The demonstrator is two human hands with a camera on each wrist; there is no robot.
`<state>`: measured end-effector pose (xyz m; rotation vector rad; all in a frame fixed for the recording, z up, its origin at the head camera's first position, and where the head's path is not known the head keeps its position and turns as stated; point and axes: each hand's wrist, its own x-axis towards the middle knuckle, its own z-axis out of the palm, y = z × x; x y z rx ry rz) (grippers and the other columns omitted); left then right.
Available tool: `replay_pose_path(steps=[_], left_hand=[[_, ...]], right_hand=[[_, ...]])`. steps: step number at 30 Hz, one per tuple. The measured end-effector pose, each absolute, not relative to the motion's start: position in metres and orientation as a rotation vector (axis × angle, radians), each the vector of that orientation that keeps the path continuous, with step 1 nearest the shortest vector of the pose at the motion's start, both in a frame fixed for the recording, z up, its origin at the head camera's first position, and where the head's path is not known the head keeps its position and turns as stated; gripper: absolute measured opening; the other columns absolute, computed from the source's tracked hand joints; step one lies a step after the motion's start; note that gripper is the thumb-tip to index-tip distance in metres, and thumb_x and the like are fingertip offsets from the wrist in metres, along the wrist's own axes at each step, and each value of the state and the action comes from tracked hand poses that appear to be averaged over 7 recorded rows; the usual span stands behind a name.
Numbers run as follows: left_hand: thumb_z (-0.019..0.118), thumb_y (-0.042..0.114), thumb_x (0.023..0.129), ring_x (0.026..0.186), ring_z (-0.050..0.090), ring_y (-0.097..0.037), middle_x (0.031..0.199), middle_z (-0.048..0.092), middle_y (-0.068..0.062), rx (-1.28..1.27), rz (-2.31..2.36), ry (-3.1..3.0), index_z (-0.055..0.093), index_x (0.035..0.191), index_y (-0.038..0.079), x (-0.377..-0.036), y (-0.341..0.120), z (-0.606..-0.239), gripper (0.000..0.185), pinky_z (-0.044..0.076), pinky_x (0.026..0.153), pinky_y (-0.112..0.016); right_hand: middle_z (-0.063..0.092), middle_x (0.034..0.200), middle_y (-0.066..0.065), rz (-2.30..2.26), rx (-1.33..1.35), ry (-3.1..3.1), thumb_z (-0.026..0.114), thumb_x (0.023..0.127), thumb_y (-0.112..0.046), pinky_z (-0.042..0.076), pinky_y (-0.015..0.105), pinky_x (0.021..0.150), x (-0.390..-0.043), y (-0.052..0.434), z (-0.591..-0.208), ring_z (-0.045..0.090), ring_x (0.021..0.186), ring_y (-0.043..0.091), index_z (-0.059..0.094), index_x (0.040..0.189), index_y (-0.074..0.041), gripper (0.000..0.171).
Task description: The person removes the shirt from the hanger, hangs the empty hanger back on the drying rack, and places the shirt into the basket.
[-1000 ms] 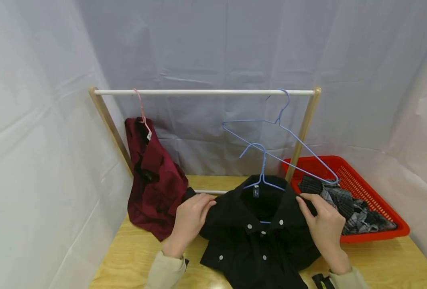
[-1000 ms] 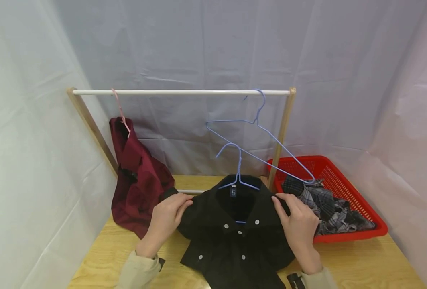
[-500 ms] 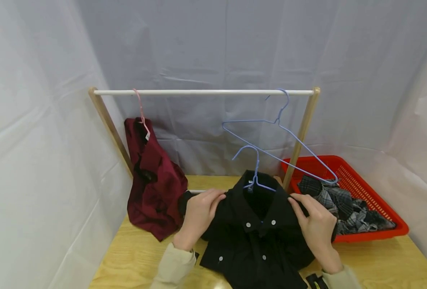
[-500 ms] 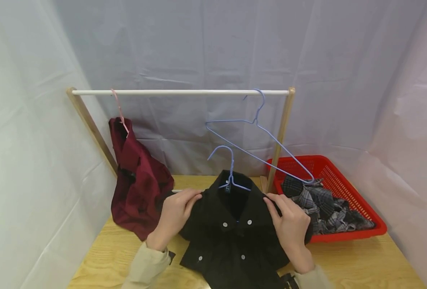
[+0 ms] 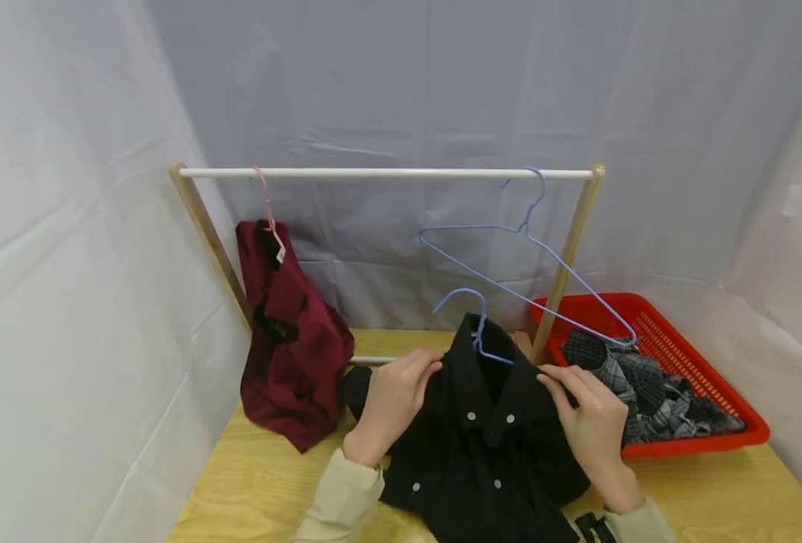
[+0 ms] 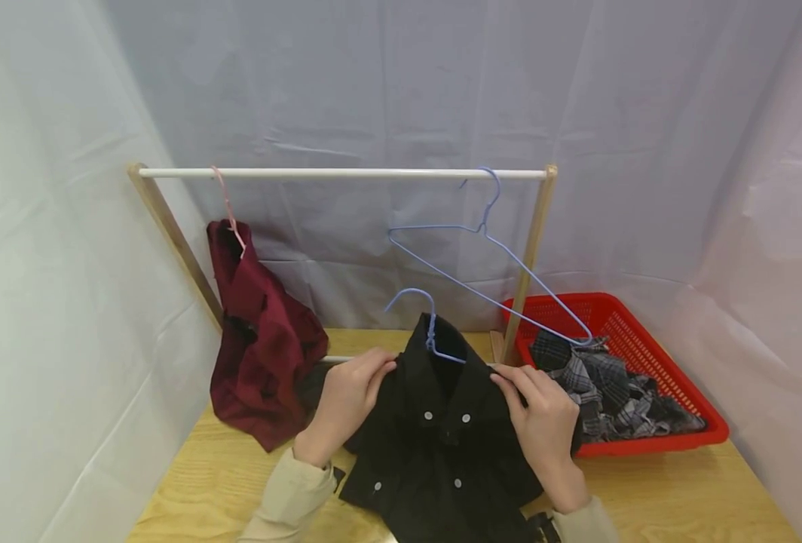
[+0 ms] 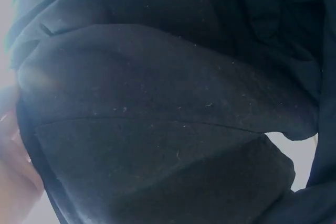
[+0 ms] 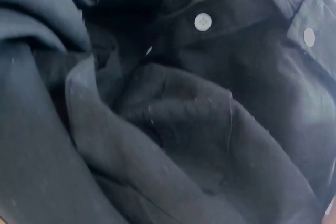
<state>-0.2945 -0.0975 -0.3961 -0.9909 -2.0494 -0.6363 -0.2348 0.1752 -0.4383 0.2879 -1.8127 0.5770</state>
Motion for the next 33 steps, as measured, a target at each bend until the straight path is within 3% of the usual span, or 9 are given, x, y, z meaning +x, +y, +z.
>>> replay_pose_path(steps=[5, 8, 13, 18, 20, 26, 33], left_hand=[[0.068, 0.012, 0.098, 0.080, 0.072, -0.018, 0.093, 0.072, -0.001, -0.958, -0.670, -2.008, 0.072, 0.100, 0.009, -0.300, -0.109, -0.391, 0.005, 0.057, 0.067, -0.034], [0.066, 0.013, 0.099, 0.078, 0.072, -0.018, 0.090, 0.072, -0.002, -0.950, -0.696, -1.984, 0.071, 0.096, 0.008, -0.303, -0.116, -0.387, 0.008, 0.057, 0.066, -0.035], [0.061, 0.018, 0.102, 0.076, 0.071, -0.018, 0.087, 0.071, -0.003, -0.960, -0.710, -1.989, 0.071, 0.094, 0.007, -0.304, -0.119, -0.385, 0.017, 0.056, 0.065, -0.035], [0.061, 0.017, 0.102, 0.079, 0.071, -0.019, 0.089, 0.071, -0.004, -0.956, -0.747, -2.010, 0.072, 0.096, 0.007, -0.302, -0.116, -0.384, 0.016, 0.057, 0.069, -0.036], [0.061, 0.018, 0.102, 0.080, 0.071, -0.019, 0.089, 0.071, -0.004, -0.957, -0.755, -2.021, 0.072, 0.096, 0.007, -0.302, -0.115, -0.384, 0.017, 0.058, 0.069, -0.036], [0.065, 0.019, 0.099, 0.080, 0.071, -0.016, 0.089, 0.072, -0.002, -0.974, -0.761, -2.031, 0.073, 0.097, 0.009, -0.301, -0.116, -0.387, 0.013, 0.057, 0.070, -0.034], [0.069, 0.028, 0.097, 0.096, 0.071, -0.013, 0.105, 0.075, 0.004, -0.931, -0.731, -2.048, 0.075, 0.118, 0.020, -0.302, -0.126, -0.384, 0.023, 0.058, 0.078, -0.034]], right_hand=[[0.075, 0.084, 0.008, 0.599, 0.226, -1.796, 0.081, 0.085, -0.015, 0.045, 0.031, 0.064, -0.234, 0.194, -0.436, 0.069, 0.071, 0.027, 0.080, 0.094, -0.008, 0.011], [0.075, 0.084, 0.010, 0.588, 0.160, -1.796, 0.087, 0.071, 0.001, 0.043, 0.028, 0.063, -0.233, 0.206, -0.434, 0.068, 0.071, 0.029, 0.080, 0.091, -0.007, 0.023], [0.074, 0.090, 0.009, 0.586, 0.154, -1.865, 0.084, 0.079, -0.001, 0.041, 0.026, 0.061, -0.232, 0.213, -0.428, 0.067, 0.073, 0.027, 0.080, 0.098, -0.010, 0.022], [0.071, 0.100, 0.006, 0.650, 0.276, -1.996, 0.076, 0.088, -0.002, 0.043, 0.025, 0.076, -0.232, 0.211, -0.430, 0.064, 0.086, 0.024, 0.074, 0.117, -0.012, 0.031], [0.071, 0.098, 0.006, 0.679, 0.331, -2.028, 0.076, 0.086, 0.002, 0.044, 0.023, 0.083, -0.233, 0.211, -0.432, 0.064, 0.090, 0.024, 0.074, 0.114, -0.010, 0.030], [0.071, 0.089, 0.010, 0.805, 0.342, -1.991, 0.075, 0.082, 0.013, 0.040, 0.011, 0.082, -0.232, 0.208, -0.436, 0.062, 0.086, 0.008, 0.074, 0.094, -0.004, 0.021], [0.071, 0.087, 0.014, 0.827, 0.230, -1.855, 0.071, 0.090, 0.004, 0.039, 0.009, 0.084, -0.230, 0.210, -0.430, 0.055, 0.090, -0.009, 0.074, 0.093, 0.001, 0.005]])
